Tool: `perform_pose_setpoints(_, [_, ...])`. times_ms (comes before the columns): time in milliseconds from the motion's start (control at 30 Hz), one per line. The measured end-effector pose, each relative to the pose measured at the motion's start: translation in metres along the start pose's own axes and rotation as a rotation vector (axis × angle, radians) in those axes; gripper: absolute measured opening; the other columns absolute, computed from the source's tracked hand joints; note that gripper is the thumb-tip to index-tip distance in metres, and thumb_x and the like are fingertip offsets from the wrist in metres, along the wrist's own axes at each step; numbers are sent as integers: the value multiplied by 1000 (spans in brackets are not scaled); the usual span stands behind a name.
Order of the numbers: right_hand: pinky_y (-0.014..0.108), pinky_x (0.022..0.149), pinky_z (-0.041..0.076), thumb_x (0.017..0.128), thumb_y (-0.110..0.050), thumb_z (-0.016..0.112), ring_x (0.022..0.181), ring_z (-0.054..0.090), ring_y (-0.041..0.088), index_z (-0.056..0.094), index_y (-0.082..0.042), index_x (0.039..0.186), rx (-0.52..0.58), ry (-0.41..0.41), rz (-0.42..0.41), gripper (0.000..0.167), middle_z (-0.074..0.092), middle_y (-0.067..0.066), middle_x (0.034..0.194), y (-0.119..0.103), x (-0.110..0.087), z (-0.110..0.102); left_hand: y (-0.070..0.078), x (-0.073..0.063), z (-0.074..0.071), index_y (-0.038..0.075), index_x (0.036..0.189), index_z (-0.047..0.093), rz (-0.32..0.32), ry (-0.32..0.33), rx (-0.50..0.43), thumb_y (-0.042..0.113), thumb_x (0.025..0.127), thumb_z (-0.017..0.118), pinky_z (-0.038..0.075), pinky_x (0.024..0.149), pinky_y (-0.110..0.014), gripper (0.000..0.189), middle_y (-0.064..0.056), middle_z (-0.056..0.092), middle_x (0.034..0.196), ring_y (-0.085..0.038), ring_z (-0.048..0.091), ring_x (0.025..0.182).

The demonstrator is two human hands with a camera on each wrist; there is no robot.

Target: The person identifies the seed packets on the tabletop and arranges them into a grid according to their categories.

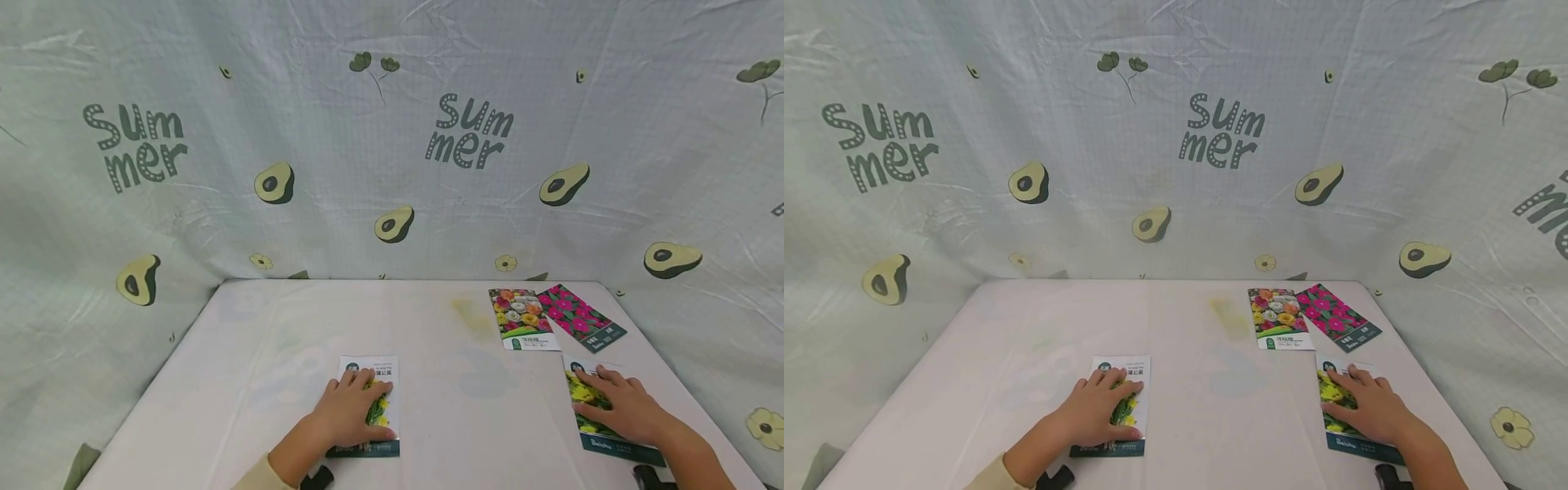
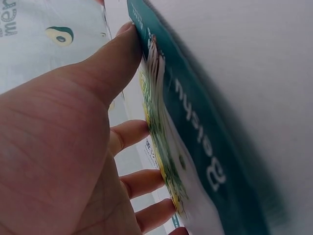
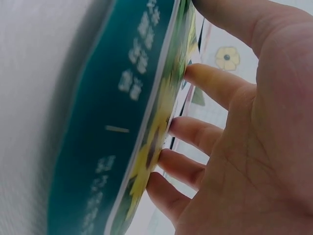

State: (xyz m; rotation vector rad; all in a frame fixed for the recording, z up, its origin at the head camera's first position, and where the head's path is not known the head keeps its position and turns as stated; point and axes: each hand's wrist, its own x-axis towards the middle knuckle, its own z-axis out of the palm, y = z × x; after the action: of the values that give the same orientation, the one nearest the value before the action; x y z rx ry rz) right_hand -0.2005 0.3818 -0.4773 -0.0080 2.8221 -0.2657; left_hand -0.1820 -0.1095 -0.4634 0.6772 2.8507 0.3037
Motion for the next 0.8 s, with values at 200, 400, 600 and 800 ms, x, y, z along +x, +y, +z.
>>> perform_pose_setpoints(200, [74, 90, 46, 84, -72, 66, 122, 34, 63, 45, -7, 153, 23, -8, -20, 97, 27, 41, 152, -2, -2, -1, -1, 1, 1, 28, 149, 53, 5, 0, 7, 72, 81, 71, 40, 94, -58, 83, -10, 45, 153, -38, 44, 134])
perform_pose_setpoints(400, [75, 90, 45, 83, -73, 67, 123, 33, 65, 47, -11, 152, 41, -12, -34, 95, 27, 40, 153, -4, -2, 1, -2, 1, 2, 29, 149, 53, 2, 3, 10, 73, 80, 71, 40, 92, -56, 83, -10, 45, 153, -38, 44, 133])
perform_pose_setpoints(600, [73, 90, 47, 85, -69, 68, 122, 36, 63, 50, -11, 151, 31, 6, -59, 90, 30, 38, 152, -10, -3, 2, -2, 2, 3, 29, 149, 53, -3, 2, 16, 73, 81, 70, 40, 93, -56, 83, -10, 45, 153, -38, 44, 133])
perform_pose_setpoints(800, [68, 87, 50, 85, -67, 70, 116, 43, 57, 52, -10, 148, 17, 37, -90, 87, 36, 35, 146, -17, -5, 3, 0, 0, 0, 28, 149, 53, -6, -5, -1, 73, 81, 70, 40, 95, -57, 83, -11, 44, 155, -39, 44, 135])
